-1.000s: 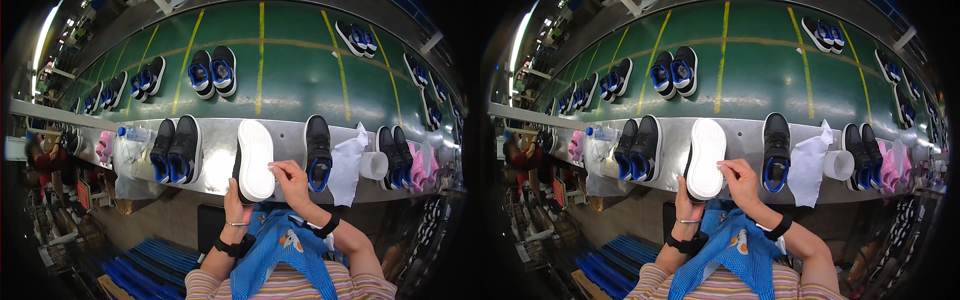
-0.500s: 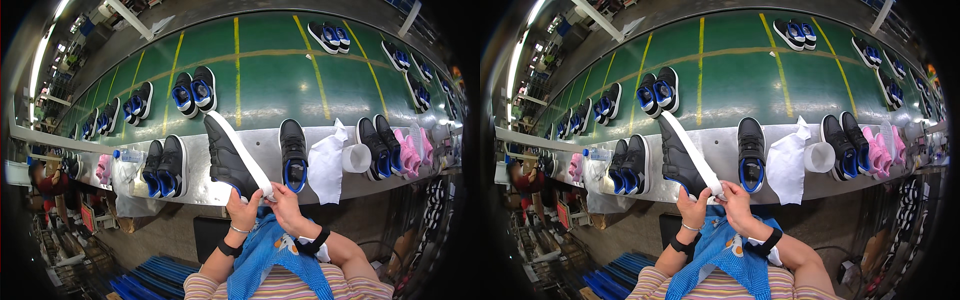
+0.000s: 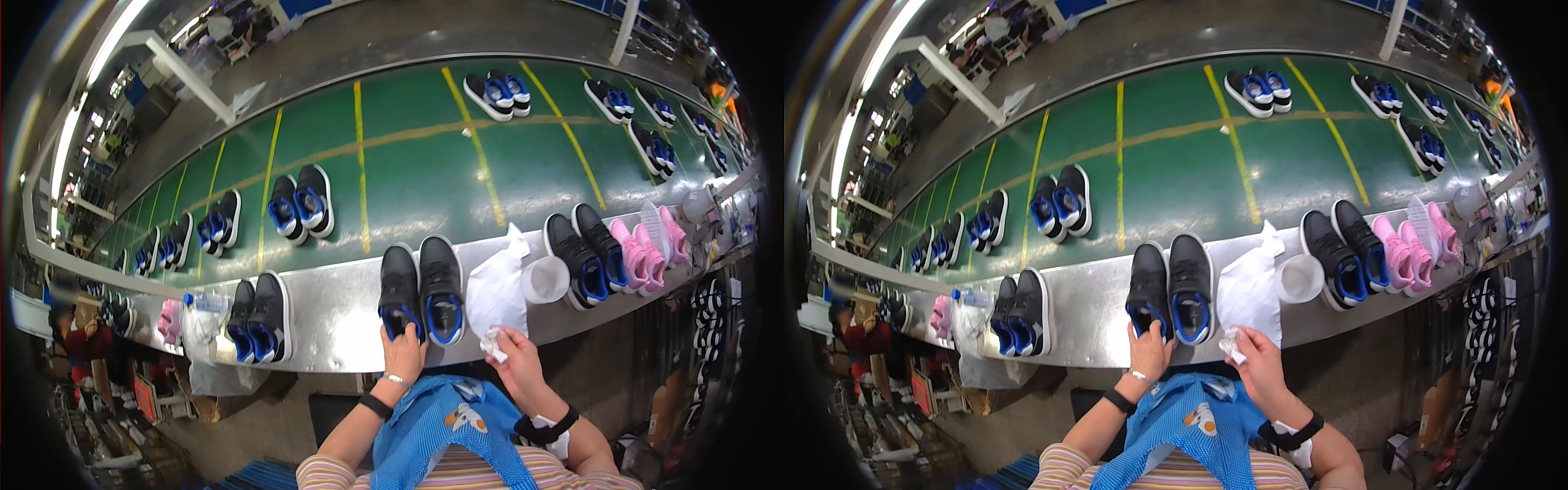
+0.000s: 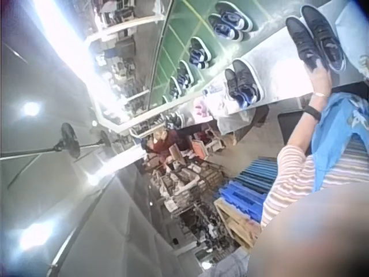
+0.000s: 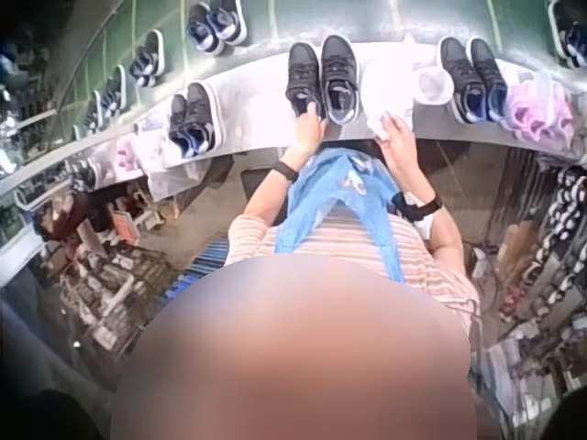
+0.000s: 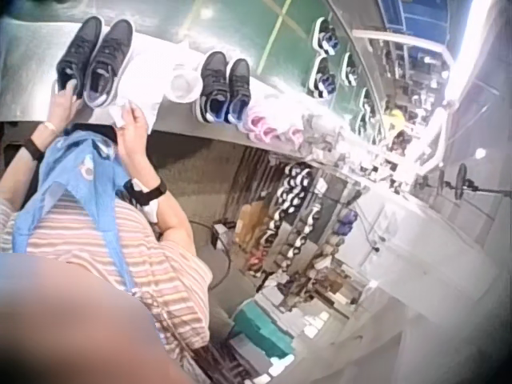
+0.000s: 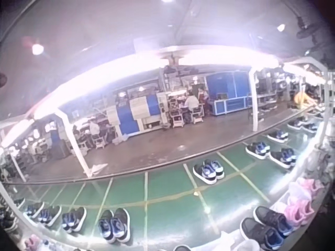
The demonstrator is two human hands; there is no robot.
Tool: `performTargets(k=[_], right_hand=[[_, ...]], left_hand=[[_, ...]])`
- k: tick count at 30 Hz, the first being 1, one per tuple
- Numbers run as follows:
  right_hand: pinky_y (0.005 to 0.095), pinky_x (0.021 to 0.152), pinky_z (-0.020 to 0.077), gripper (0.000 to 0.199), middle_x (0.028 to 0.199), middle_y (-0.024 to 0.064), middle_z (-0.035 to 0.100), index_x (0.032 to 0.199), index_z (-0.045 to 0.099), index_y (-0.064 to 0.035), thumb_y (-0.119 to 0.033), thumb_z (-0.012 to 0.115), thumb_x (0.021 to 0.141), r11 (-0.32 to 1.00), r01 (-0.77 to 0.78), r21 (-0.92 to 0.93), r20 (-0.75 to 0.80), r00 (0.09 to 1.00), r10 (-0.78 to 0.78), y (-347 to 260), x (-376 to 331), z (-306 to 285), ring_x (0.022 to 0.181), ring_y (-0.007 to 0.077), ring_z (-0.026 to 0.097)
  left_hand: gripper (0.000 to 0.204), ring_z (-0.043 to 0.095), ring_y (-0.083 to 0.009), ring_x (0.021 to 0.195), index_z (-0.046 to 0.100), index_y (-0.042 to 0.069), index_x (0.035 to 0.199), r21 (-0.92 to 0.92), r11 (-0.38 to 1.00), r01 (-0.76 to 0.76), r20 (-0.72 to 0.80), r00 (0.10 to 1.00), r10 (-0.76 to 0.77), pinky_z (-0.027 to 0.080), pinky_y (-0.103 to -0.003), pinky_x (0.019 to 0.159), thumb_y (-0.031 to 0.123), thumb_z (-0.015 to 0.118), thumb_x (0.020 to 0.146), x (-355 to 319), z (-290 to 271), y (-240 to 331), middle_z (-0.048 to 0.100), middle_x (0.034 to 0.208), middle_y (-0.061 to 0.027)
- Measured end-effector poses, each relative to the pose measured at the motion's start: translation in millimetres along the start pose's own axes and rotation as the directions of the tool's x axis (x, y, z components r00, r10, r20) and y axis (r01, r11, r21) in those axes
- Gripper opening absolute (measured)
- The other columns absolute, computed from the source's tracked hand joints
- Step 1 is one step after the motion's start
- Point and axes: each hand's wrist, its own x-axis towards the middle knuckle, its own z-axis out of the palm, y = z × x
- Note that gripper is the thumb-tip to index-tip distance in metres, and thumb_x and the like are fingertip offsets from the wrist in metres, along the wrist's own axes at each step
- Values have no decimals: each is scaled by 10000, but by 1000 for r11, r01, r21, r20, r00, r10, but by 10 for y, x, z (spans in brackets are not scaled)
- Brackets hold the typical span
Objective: Inspecting shoe soles and uppers for defects using a cloth and a small container of cleaning fluid.
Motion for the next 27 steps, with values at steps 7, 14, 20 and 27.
performTargets(k=[7, 14, 20, 27], right_hand=[[255, 583, 472, 224, 847, 104, 585, 1019, 525, 54, -97, 483, 859, 999, 48, 26, 24, 999, -48, -39, -249, -531, 713, 154, 569], [260, 577, 477, 205, 846, 121, 581, 1002, 528, 68, -62, 490, 848, 993, 108, 38, -15, 994, -108, -205, -355, -658, 701, 162, 572], [231, 650, 436, 222, 898, 87, 566, 1039, 503, 30, -117, 443, 884, 980, 131, -152, -219, 962, -162, -242, -515, -506, 781, 141, 535], [267, 718, 442, 252, 965, 105, 553, 1084, 483, 36, -86, 471, 864, 988, -19, -151, -271, 962, -23, -344, -370, -179, 859, 180, 535]], left_hand=[[505, 552, -285, 826, 525, 259, 1073, 117, 990, -82, 296, 954, 44, 104, -659, 894, 544, 588, 661, 86, -136, 251, 554, 796, -127], [449, 565, -238, 700, 597, 166, 826, 46, 987, -153, 65, 987, 150, 292, -548, 788, 567, 611, 625, 1176, -696, 395, 568, 667, -71], [417, 569, -292, 802, 553, 211, 1018, 182, 977, -107, -74, 990, 122, 231, -560, 839, 482, 572, 701, 2929, -365, 527, 587, 812, -116], [569, 293, -358, 1177, 417, 238, 1196, -59, 995, -86, 112, 989, 92, 211, -598, 922, 353, 645, 688, 3185, -199, 327, 310, 1256, -205]])
